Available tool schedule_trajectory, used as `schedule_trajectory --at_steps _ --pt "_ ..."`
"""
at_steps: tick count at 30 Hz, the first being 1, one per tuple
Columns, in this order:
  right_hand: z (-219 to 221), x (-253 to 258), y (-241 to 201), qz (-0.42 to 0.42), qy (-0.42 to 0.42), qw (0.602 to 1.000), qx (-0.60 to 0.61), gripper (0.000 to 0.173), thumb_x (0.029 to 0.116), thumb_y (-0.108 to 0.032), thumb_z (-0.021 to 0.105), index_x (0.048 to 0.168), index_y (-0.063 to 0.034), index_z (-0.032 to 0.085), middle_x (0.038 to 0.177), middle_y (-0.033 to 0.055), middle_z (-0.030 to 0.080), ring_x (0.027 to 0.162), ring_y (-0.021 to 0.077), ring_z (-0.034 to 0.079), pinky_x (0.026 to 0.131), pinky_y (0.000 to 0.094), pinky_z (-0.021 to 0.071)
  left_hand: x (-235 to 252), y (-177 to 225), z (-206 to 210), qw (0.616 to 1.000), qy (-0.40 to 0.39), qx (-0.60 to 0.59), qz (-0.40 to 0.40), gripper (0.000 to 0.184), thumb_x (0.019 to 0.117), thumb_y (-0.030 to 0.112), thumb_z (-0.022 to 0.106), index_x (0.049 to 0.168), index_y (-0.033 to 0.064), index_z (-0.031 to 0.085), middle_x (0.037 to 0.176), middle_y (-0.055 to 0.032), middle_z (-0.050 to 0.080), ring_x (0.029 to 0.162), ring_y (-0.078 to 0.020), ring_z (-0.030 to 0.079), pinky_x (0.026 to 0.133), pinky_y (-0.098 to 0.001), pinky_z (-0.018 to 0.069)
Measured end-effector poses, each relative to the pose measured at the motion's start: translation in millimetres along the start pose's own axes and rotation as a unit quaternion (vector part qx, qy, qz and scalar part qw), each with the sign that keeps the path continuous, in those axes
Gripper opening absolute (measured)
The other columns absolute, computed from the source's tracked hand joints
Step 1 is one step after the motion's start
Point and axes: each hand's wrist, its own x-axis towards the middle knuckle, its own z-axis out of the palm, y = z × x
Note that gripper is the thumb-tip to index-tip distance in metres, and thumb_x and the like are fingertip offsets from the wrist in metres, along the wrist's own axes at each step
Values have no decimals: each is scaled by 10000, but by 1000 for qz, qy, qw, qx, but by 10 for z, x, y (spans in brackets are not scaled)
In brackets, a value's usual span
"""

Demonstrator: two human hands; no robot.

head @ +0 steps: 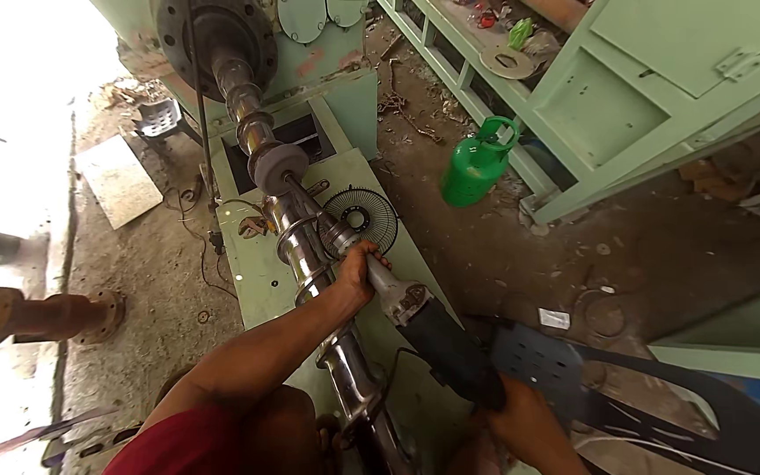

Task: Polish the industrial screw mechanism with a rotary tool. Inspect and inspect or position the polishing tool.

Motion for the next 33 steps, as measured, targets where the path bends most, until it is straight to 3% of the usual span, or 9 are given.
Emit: schedule_trajectory --at_steps 11,24,33 --pt "52 187 124 -13 -10 999 51 327 766 -270 815 993 -55 722 865 144 723 856 320 714 785 607 552 252 -68 122 999 46 17 -14 144 923 98 603 1026 65 508 718 -85 555 568 -206 590 562 -364 563" --pt "-12 51 63 -23 -17 999 32 354 780 -275 808 1030 -40 721 884 162 731 866 341 719 795 614 552 75 -25 36 1000 18 -9 -9 123 942 97 596 1031 70 515 718 -82 556 579 -202 600 585 -360 575" --pt "-132 -171 -117 -22 -10 1000 -13 418 793 -296 803 1099 -25 716 938 192 741 931 394 719 833 635 539 -85 58 -70 999 -16 -36 -6 53 958 100 567 944 79 520 700 -67 545 584 -193 592 616 -363 578"
